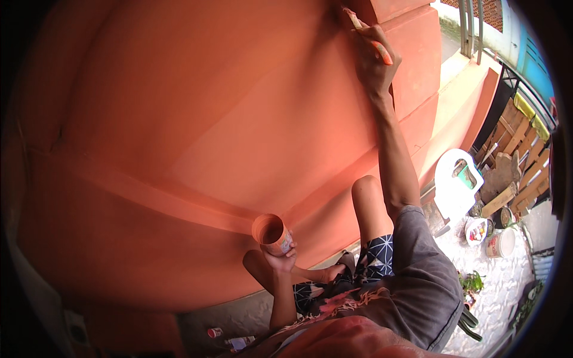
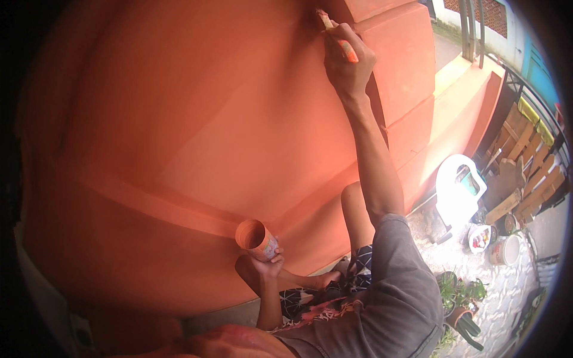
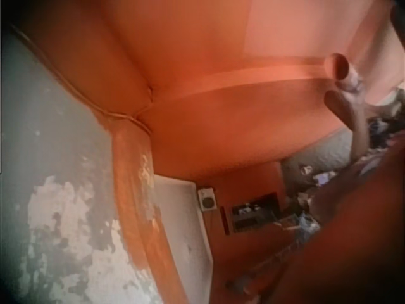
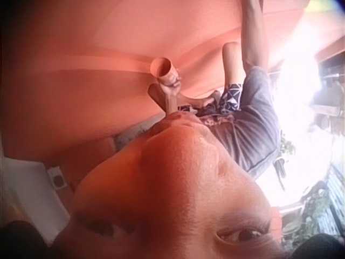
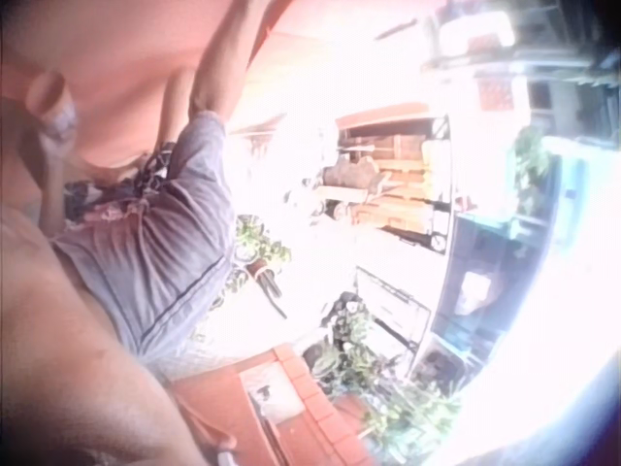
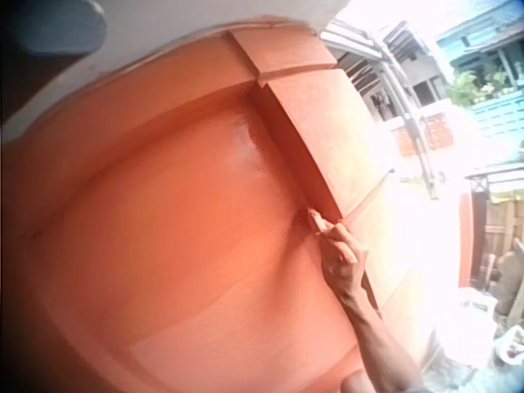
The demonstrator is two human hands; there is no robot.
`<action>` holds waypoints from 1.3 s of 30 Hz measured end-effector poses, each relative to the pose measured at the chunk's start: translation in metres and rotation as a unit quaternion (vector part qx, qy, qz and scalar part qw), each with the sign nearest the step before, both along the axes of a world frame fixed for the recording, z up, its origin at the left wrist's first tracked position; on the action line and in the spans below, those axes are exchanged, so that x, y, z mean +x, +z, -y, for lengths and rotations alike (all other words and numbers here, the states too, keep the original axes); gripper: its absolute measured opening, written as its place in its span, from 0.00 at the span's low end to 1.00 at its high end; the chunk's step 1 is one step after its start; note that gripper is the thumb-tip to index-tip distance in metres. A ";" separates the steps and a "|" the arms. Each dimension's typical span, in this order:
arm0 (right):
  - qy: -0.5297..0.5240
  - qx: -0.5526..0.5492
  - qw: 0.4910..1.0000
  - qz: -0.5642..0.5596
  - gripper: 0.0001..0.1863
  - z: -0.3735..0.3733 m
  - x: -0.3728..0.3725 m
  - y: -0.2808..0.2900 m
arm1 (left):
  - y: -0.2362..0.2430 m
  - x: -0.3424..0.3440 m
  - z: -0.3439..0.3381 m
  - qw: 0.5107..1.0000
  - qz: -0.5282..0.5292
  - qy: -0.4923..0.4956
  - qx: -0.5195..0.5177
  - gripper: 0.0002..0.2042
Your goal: The person paints a ceiling with a reddish-orange paint using a brush and a small paint container. They repeatedly dip the brush into the container and apply paint to the ceiling surface in a continuous motion.
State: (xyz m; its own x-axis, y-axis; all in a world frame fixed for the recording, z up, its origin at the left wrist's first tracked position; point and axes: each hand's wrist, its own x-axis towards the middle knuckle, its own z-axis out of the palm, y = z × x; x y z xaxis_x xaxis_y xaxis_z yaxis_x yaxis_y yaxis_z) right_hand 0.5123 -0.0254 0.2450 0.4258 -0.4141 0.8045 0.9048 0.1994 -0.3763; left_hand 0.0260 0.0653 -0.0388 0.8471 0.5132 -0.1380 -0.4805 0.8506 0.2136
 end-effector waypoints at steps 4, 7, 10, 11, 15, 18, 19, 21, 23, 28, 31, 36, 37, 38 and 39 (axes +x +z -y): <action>-0.088 -0.188 0.975 0.078 0.06 -0.025 -0.051 0.010 | 0.002 0.004 -0.004 1.000 -0.011 0.001 -0.007 0.38; 0.158 -0.207 0.956 0.134 0.05 -0.020 -0.097 0.023 | 0.001 0.002 0.000 1.000 -0.015 0.000 -0.008 0.38; 0.306 -0.129 0.942 0.056 0.04 -0.014 -0.087 0.032 | 0.006 0.010 0.002 1.000 -0.021 -0.016 -0.014 0.38; 0.283 -0.112 0.952 0.031 0.04 -0.011 -0.073 0.035 | 0.008 0.011 0.004 1.000 -0.013 -0.022 -0.009 0.38; 0.175 0.028 0.984 -0.029 0.05 0.002 0.000 0.024 | 0.012 0.020 0.004 0.999 0.012 -0.038 0.011 0.39; 0.084 0.000 0.995 -0.057 0.04 0.013 0.008 0.021 | 0.007 0.013 0.008 1.000 -0.013 -0.007 -0.008 0.38; 0.043 -0.004 0.999 -0.021 0.04 0.013 0.008 0.022 | 0.004 0.009 0.007 1.000 -0.017 -0.004 -0.012 0.38; -0.026 -0.068 0.997 0.002 0.03 0.012 0.000 0.027 | -0.001 0.001 0.006 1.000 -0.025 0.000 -0.018 0.38; -0.108 -0.127 0.983 0.081 0.04 -0.010 -0.013 0.031 | 0.000 0.002 0.002 0.999 -0.029 0.001 -0.023 0.38; 0.151 -0.228 0.955 0.115 0.06 -0.011 -0.074 0.038 | -0.011 -0.008 -0.001 1.000 -0.014 0.007 -0.012 0.38; 0.275 -0.125 0.953 0.029 0.04 0.000 -0.068 0.050 | 0.002 -0.003 0.003 1.000 -0.011 -0.003 -0.011 0.38; 0.082 0.009 0.995 -0.058 0.02 0.002 0.010 0.035 | 0.001 -0.004 0.007 1.000 0.006 0.009 -0.007 0.39; 0.056 0.006 0.995 -0.086 0.04 0.003 0.003 0.035 | -0.002 -0.006 0.008 1.000 0.007 0.008 -0.007 0.39; 0.034 -0.001 0.999 -0.035 0.04 -0.001 -0.002 0.037 | -0.004 -0.010 0.007 1.000 0.009 0.007 -0.008 0.39; 0.011 -0.007 1.000 0.017 0.04 -0.006 -0.008 0.039 | -0.006 -0.015 0.006 1.000 0.011 0.005 -0.008 0.39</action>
